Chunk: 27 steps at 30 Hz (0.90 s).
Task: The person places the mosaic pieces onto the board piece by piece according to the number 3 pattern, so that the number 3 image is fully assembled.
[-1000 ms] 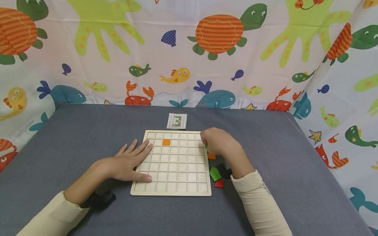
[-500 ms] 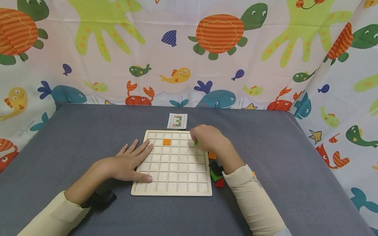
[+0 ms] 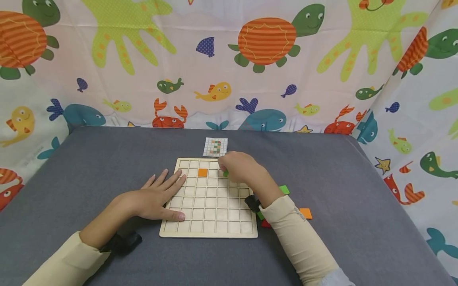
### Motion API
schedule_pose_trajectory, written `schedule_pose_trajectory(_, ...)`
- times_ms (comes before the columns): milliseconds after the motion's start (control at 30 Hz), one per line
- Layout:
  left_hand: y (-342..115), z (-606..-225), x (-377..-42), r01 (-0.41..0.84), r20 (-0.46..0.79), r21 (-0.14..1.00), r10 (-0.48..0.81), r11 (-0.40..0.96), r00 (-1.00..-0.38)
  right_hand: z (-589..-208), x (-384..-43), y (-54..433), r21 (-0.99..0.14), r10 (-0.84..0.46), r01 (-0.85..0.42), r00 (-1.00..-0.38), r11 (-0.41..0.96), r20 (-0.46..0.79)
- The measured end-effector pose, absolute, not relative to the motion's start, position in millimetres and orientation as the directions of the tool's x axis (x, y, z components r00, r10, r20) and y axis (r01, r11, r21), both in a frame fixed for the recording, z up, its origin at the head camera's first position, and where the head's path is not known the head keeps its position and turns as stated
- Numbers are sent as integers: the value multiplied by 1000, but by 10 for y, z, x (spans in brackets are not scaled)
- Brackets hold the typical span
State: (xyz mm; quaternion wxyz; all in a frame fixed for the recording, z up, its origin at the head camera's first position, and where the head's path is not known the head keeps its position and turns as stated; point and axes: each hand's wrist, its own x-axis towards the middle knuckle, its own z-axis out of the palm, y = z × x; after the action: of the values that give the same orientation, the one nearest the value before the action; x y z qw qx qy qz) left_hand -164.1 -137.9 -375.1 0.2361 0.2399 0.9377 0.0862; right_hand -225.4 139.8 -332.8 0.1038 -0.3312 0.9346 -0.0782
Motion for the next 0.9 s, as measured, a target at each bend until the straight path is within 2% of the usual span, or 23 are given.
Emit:
schedule_pose_trajectory(267, -1376, -3685, -1623, 432, -378, 308, 526, 847, -762, -3330, -2275, 1320, -219, -663, -632, -738, 744, -121)
schedule_pose_trajectory(500, -1377, -3724, -1637, 419, -398, 269, 496, 867, -772, -3319, -2276, 1267, -236, -700, -667, -708, 707, -96)
schedule_pose_trajectory(900, -1359, -3657, -1590, 436, -380, 272, 512, 858, -770, -3362, -2315, 1167, -238, -714, -681, -695, 693, -90)
